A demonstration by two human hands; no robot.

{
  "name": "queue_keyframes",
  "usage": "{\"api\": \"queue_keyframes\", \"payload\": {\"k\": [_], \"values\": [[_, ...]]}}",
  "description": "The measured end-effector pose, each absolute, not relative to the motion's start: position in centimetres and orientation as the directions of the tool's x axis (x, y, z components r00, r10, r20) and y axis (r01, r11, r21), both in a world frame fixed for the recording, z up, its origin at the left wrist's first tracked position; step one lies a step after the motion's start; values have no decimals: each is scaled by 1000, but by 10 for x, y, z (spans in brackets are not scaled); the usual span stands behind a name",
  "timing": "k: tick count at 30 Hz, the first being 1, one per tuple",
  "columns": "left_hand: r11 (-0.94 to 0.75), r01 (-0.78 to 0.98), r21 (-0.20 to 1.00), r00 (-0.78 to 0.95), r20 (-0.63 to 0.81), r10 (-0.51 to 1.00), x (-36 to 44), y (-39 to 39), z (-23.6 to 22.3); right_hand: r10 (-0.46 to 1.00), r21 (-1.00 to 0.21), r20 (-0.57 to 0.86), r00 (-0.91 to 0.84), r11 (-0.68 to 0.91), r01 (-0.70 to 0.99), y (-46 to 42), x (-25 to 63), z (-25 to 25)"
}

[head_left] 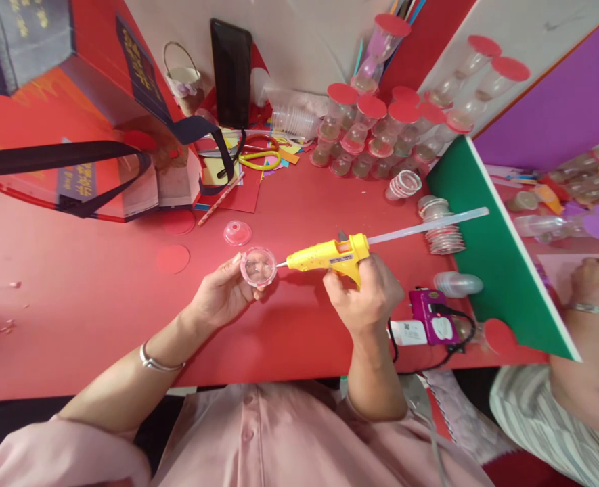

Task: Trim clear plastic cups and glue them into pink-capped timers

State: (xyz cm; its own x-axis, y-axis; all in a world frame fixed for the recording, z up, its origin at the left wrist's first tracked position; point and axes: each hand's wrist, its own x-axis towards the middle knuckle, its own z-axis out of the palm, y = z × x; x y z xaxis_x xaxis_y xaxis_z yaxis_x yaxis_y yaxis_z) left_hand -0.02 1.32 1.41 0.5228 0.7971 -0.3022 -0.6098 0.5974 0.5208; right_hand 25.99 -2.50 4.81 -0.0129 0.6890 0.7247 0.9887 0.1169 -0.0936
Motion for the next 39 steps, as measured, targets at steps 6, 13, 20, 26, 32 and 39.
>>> {"api": "queue_keyframes", "payload": {"k": [6, 13, 20, 26, 32, 39], "values": [[580, -623, 524, 511, -288, 810, 2, 13, 16, 667, -105, 744, -38, 173, 979, -24, 260, 51], [572, -628, 527, 508, -278, 815, 2, 14, 17, 689, -86, 724, -38, 145, 986, -24, 261, 49], [583, -626, 517, 512, -291, 808, 0, 14, 14, 670, -91, 741, -43, 164, 982, -24, 259, 51], [604, -643, 470, 520, -311, 796, -1, 15, 11, 690, -90, 723, -43, 155, 984, -25, 261, 48], [597, -657, 460, 498, -330, 802, 0, 15, 12, 693, -86, 720, -42, 149, 985, -25, 259, 49], [591, -667, 454, 481, -344, 806, 1, 15, 14, 683, -106, 728, -57, 194, 975, -25, 258, 51]]}}
